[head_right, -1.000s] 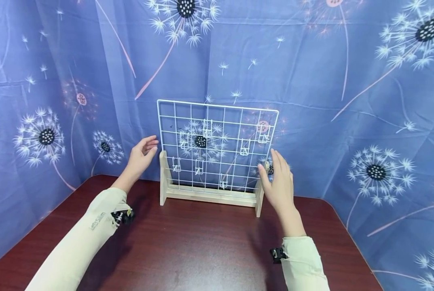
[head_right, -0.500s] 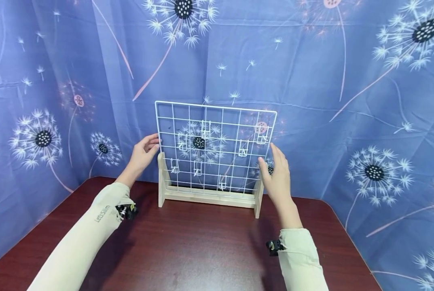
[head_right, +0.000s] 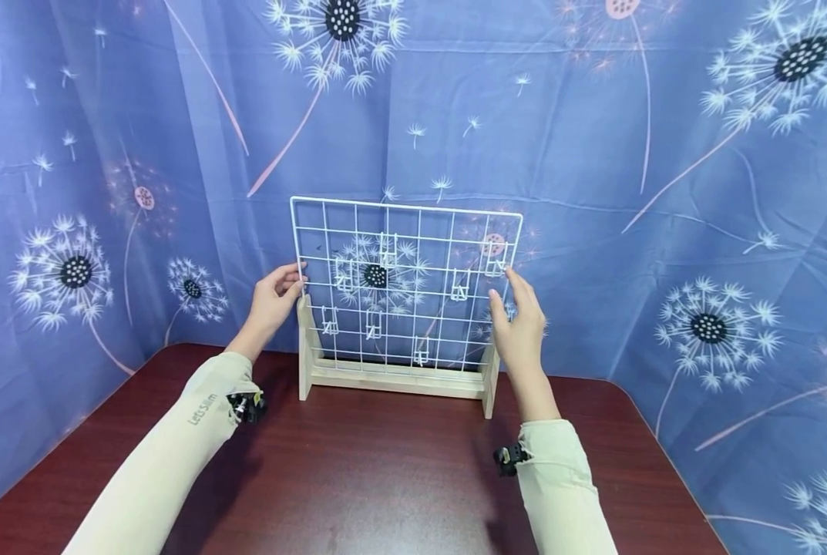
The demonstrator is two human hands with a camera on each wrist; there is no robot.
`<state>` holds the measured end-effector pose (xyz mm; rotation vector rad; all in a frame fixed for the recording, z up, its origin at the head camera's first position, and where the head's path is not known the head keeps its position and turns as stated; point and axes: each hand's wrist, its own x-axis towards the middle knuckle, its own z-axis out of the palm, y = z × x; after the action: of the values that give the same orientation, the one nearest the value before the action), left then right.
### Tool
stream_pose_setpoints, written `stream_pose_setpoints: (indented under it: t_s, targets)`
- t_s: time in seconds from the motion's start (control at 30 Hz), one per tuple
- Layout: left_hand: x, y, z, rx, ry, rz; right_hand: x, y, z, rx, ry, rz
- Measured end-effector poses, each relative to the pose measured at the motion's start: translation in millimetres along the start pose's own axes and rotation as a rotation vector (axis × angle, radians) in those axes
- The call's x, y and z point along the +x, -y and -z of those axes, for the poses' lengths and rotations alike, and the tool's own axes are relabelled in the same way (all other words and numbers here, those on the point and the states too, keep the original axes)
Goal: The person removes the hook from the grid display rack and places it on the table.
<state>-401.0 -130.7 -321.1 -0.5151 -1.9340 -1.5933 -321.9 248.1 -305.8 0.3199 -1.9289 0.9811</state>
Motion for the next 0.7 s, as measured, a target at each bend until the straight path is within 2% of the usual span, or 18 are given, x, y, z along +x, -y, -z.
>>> stream_pose_setpoints:
  t_s: [0.1, 0.33, 0.7]
  targets:
    - [2.9, 16.5, -1.1, 0.025, -0.032, 0.012, 3, 2, -4.5, 0.020, -0.037, -0.013]
    - [5.1, 18.1, -3.4, 0.059, -0.037, 0.012, 12, 6, -9.5, 0.069, -0.121, -0.055]
    - [3.7, 18.0, -2.2, 0.080, -0.036, 0.037, 19, 10, -13.8, 0.054, -0.139, -0.069]
